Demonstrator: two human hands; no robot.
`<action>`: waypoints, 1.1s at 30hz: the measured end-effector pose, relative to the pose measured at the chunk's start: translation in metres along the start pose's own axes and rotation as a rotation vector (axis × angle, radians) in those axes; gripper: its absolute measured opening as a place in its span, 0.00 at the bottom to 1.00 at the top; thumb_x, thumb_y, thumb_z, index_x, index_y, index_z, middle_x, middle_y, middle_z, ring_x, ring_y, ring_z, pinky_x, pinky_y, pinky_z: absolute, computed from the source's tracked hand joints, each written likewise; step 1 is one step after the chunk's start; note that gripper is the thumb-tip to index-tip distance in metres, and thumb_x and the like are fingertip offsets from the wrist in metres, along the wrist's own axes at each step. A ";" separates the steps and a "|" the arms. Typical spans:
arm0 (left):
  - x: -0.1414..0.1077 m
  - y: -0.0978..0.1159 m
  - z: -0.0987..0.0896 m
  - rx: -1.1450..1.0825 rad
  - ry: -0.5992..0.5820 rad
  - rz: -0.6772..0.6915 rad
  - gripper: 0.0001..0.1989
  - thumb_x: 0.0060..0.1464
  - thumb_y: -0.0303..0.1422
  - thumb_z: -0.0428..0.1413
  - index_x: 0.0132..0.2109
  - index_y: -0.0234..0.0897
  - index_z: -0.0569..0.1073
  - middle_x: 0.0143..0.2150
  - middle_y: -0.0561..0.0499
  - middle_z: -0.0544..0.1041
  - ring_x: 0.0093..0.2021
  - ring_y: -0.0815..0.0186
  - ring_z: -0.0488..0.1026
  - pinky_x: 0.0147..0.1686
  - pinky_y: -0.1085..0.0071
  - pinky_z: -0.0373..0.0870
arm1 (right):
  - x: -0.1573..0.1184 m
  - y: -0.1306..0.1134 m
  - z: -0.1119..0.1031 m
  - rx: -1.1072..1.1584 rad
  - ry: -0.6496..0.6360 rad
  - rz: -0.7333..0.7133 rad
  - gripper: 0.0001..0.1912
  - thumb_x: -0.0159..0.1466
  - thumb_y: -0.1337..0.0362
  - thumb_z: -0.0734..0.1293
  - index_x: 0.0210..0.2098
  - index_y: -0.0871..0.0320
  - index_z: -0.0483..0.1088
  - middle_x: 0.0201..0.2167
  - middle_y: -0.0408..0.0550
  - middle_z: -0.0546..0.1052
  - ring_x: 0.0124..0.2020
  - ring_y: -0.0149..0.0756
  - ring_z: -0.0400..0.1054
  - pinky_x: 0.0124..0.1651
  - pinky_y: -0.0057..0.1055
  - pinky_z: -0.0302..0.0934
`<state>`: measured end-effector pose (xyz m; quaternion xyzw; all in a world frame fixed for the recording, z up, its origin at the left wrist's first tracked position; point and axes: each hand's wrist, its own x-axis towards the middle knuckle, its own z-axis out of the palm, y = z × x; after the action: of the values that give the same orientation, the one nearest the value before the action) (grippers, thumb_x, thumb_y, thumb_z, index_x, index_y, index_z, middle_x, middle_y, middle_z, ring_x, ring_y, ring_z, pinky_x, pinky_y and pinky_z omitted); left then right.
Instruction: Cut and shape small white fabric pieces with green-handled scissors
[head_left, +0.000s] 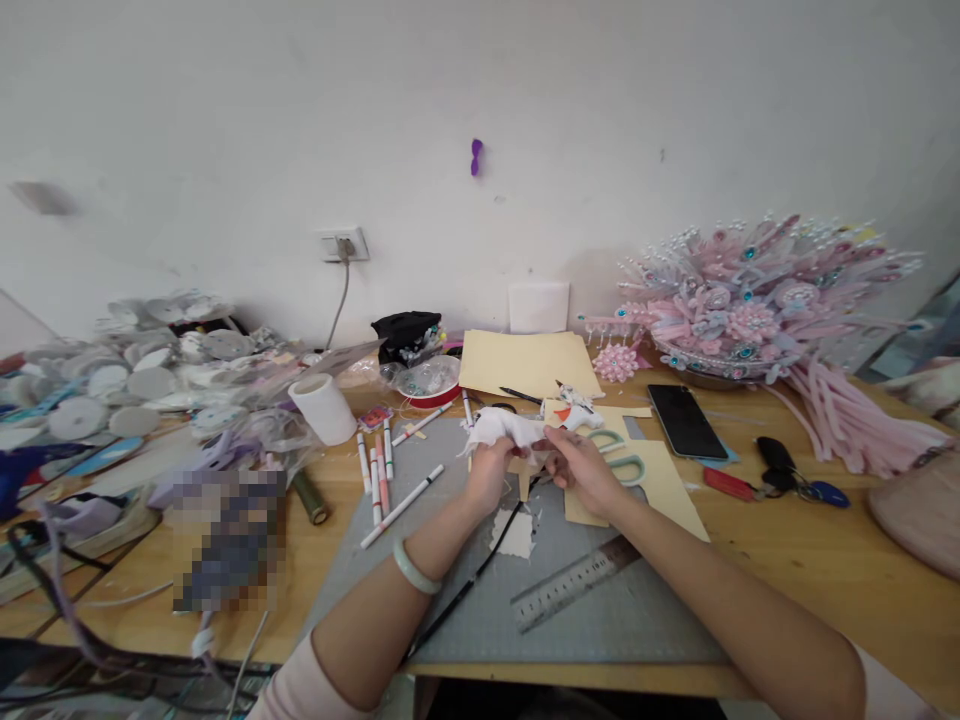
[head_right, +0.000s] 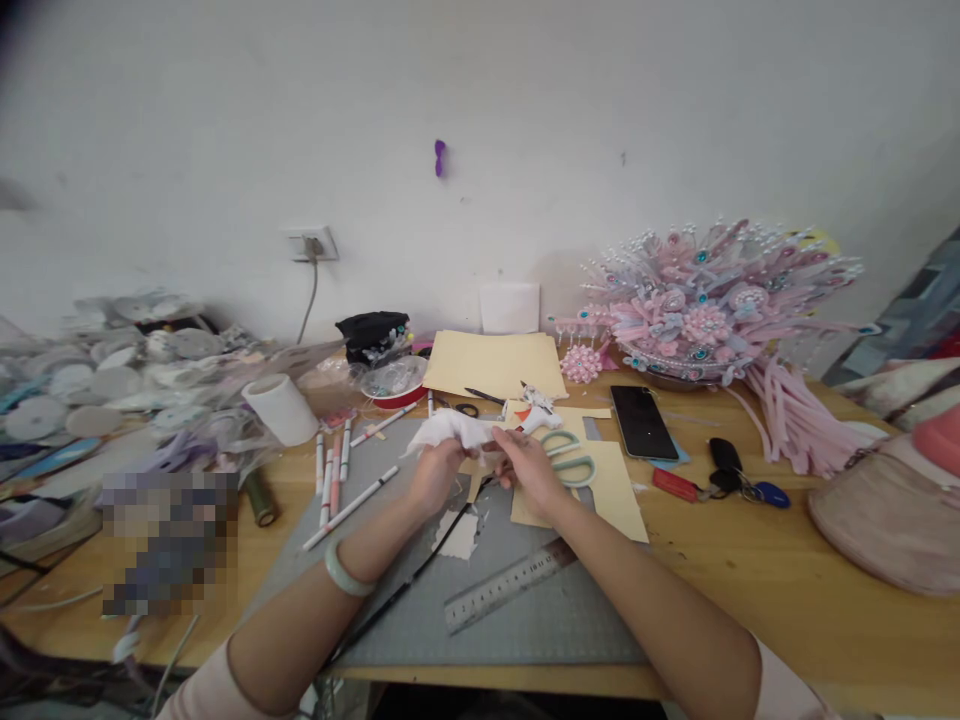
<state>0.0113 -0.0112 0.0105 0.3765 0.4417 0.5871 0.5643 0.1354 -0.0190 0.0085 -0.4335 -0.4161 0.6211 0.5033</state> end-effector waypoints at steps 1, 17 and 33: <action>-0.001 0.001 0.000 -0.050 -0.029 0.017 0.05 0.34 0.28 0.49 0.25 0.35 0.68 0.23 0.54 0.69 0.25 0.70 0.65 0.29 0.72 0.62 | 0.000 -0.001 0.000 0.033 -0.011 0.006 0.17 0.48 0.51 0.68 0.28 0.58 0.65 0.26 0.44 0.72 0.16 0.23 0.58 0.13 0.21 0.46; -0.007 0.008 0.001 -0.226 -0.158 -0.126 0.13 0.36 0.36 0.61 0.31 0.34 0.70 0.28 0.52 0.74 0.28 0.69 0.70 0.29 0.73 0.65 | 0.000 0.002 0.000 -0.225 -0.219 0.041 0.16 0.50 0.53 0.67 0.23 0.59 0.64 0.15 0.36 0.61 0.14 0.22 0.52 0.16 0.22 0.48; -0.007 0.005 0.003 -0.056 -0.016 -0.137 0.15 0.36 0.37 0.60 0.32 0.34 0.68 0.26 0.53 0.73 0.25 0.69 0.69 0.26 0.72 0.65 | -0.008 0.003 0.008 -0.076 -0.288 0.131 0.16 0.50 0.52 0.67 0.26 0.60 0.67 0.20 0.40 0.67 0.20 0.25 0.59 0.21 0.23 0.53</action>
<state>0.0127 -0.0175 0.0165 0.3343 0.4453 0.5560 0.6171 0.1276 -0.0279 0.0085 -0.3847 -0.4781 0.6921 0.3800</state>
